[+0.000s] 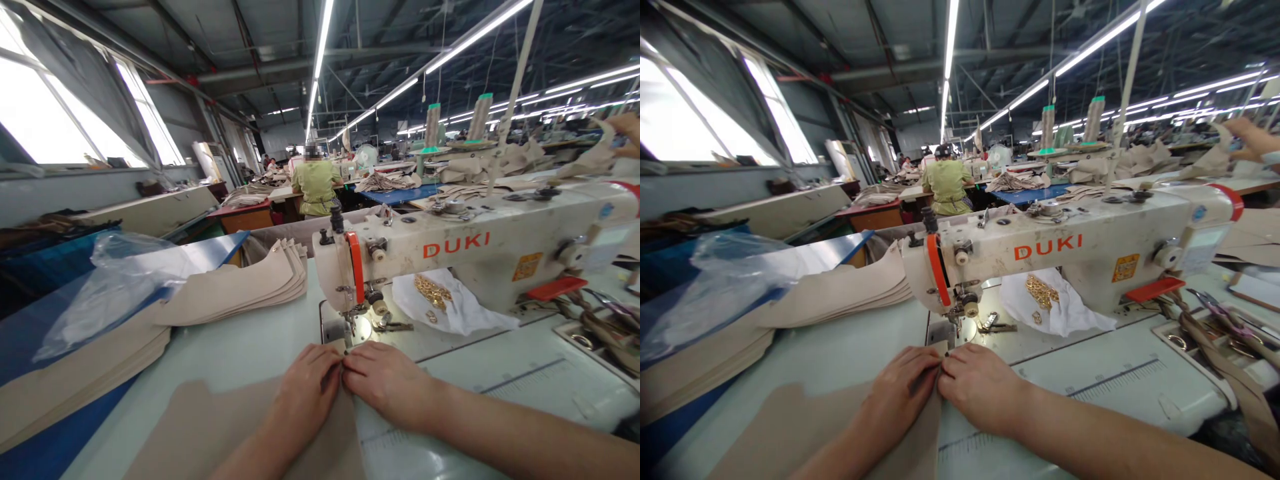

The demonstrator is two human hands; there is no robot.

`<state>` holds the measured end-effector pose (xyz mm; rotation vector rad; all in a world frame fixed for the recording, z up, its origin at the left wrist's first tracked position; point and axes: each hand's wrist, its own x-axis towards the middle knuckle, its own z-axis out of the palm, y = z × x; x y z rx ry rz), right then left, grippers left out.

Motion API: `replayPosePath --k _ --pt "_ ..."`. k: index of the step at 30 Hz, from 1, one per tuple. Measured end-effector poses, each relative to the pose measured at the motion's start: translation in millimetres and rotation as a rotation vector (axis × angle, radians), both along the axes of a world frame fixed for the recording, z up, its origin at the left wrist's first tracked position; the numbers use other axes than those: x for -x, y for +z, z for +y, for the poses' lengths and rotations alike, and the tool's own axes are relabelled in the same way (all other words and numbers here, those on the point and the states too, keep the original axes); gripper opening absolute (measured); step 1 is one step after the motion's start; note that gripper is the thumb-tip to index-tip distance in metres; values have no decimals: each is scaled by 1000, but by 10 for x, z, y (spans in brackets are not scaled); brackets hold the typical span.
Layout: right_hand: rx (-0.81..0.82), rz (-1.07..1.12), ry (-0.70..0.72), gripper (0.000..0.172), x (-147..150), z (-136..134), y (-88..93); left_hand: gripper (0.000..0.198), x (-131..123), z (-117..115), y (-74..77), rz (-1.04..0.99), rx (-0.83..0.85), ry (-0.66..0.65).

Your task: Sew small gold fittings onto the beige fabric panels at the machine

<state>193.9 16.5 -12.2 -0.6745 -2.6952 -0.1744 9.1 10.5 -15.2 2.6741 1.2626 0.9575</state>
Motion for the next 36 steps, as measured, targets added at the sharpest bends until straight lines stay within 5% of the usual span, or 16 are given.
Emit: replayPosePath --k 16,36 --pt "8 -64 -55 9 -225 285 8 17 -203 391 -51 15 -64 -37" --pt "115 -2 -92 11 -221 352 -35 16 -196 507 -69 -20 -94 -12"
